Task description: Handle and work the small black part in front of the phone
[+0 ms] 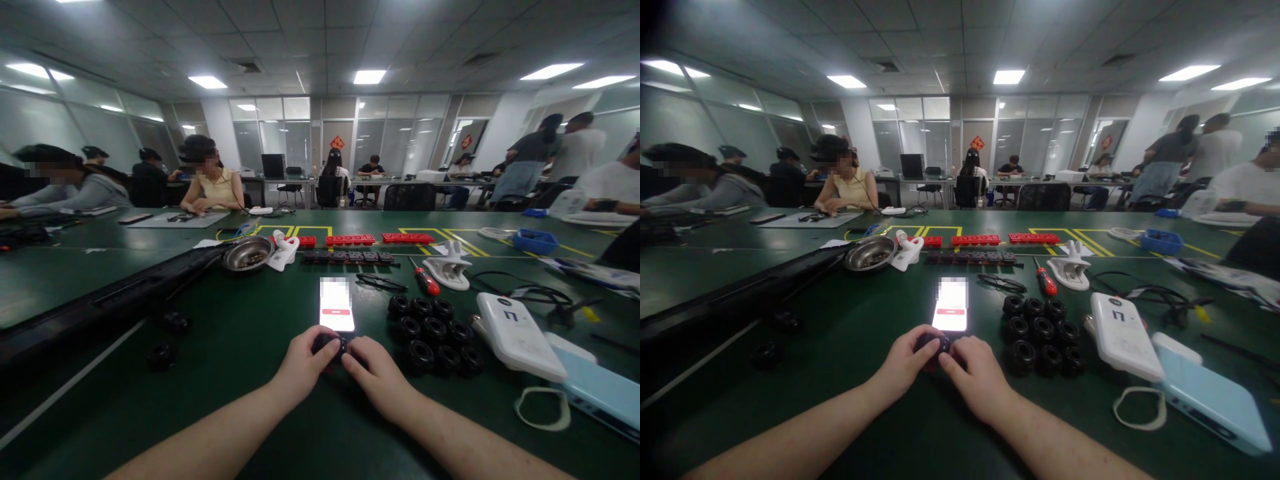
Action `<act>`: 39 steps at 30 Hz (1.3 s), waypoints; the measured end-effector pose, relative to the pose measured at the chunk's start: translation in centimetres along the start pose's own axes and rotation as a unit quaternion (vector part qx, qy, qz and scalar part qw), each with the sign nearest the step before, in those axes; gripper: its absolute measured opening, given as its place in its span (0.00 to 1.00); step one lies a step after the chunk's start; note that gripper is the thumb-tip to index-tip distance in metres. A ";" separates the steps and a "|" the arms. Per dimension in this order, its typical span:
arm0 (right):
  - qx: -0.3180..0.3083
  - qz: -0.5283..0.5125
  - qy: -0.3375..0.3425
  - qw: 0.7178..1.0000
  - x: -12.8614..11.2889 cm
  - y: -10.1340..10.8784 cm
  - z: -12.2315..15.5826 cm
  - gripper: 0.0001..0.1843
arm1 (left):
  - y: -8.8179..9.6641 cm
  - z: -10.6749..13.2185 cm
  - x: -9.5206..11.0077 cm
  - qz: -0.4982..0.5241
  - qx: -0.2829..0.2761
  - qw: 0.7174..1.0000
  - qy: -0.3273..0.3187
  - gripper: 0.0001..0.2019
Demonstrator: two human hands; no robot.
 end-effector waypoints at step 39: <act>0.027 -0.049 -0.008 0.998 0.2 0.2 0.2 0.16 | 0.1 0.1 0.0 -0.002 0.002 1.000 0.019 0.14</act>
Point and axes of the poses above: each hand's wrist, its own z-axis away from the middle knuckle, its own y-axis out of the back of the hand, x = y × z, the point moved 8 cm from there along -z, towards the middle knuckle, and after that the axes turned 2 degrees about z, right-handed, at the moved point
